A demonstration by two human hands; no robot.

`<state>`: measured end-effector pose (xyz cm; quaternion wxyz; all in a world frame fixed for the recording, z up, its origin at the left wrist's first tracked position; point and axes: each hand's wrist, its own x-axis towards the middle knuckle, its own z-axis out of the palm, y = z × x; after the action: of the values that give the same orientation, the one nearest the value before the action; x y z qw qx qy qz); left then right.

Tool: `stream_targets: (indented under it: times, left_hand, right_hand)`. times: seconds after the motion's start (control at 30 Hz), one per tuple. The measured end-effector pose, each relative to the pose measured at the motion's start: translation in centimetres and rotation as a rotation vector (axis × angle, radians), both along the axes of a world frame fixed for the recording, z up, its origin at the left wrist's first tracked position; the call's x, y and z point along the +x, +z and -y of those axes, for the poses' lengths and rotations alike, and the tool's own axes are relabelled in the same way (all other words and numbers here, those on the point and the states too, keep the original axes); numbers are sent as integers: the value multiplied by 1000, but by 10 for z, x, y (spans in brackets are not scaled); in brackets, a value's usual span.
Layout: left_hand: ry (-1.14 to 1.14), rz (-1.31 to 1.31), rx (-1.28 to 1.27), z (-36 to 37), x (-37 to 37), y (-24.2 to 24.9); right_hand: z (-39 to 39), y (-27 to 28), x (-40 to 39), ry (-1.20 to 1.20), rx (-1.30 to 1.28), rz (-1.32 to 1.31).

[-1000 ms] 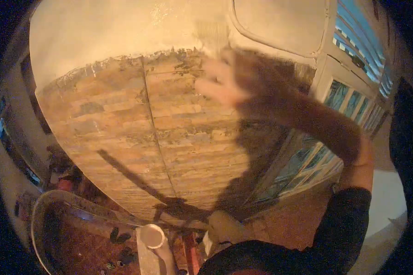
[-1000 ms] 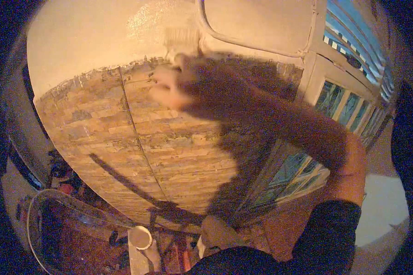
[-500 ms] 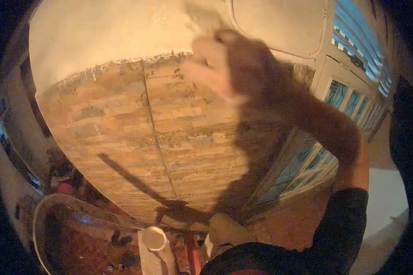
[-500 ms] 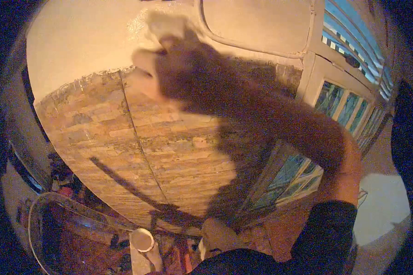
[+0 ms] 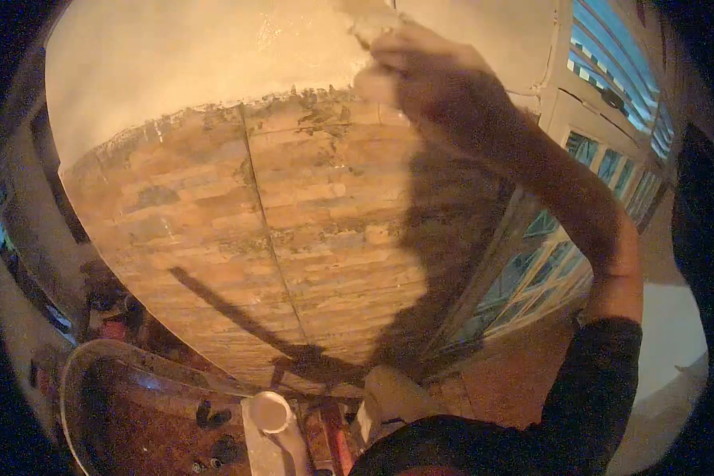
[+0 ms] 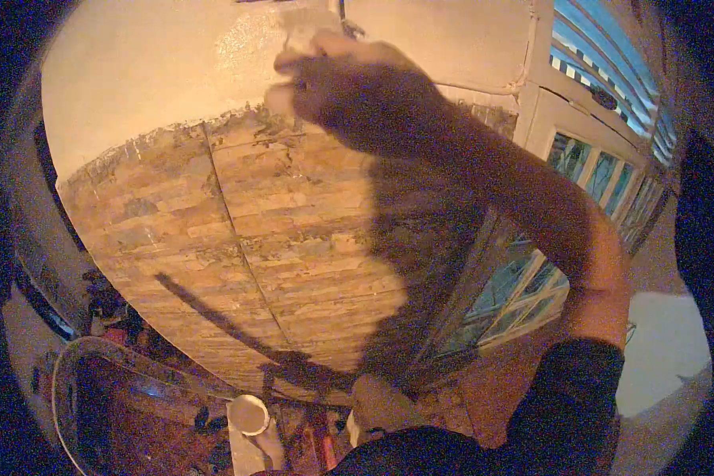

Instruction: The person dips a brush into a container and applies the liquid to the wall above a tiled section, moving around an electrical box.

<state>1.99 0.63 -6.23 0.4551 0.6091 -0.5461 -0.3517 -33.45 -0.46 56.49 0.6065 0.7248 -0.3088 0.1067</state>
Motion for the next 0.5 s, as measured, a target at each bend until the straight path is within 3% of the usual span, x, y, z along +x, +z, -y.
stream_targets:
  times: [0.13,0.23,0.27,0.33,0.4,0.43,0.5]
  left_hand:
    - [-2,7,5,3,3,-1]
    - [-1,4,7,3,3,0]
    - [-3,3,1,3,3,0]
    - [-4,5,-7,2,3,1]
    - [-5,8,-14,2,6,0]
    - [-6,7,-19,2,7,-2]
    - [-3,2,-23,4,8,-3]
  right_hand:
    - [-30,-27,18,-110,291,15]
    - [-41,4,32,-132,217,114]
    - [-29,13,26,4,147,60]
    - [-7,14,26,138,421,647]
    - [7,-1,5,-138,-22,-134]
    - [6,-15,2,-162,264,-26]
    - [-19,-32,12,11,345,-30]
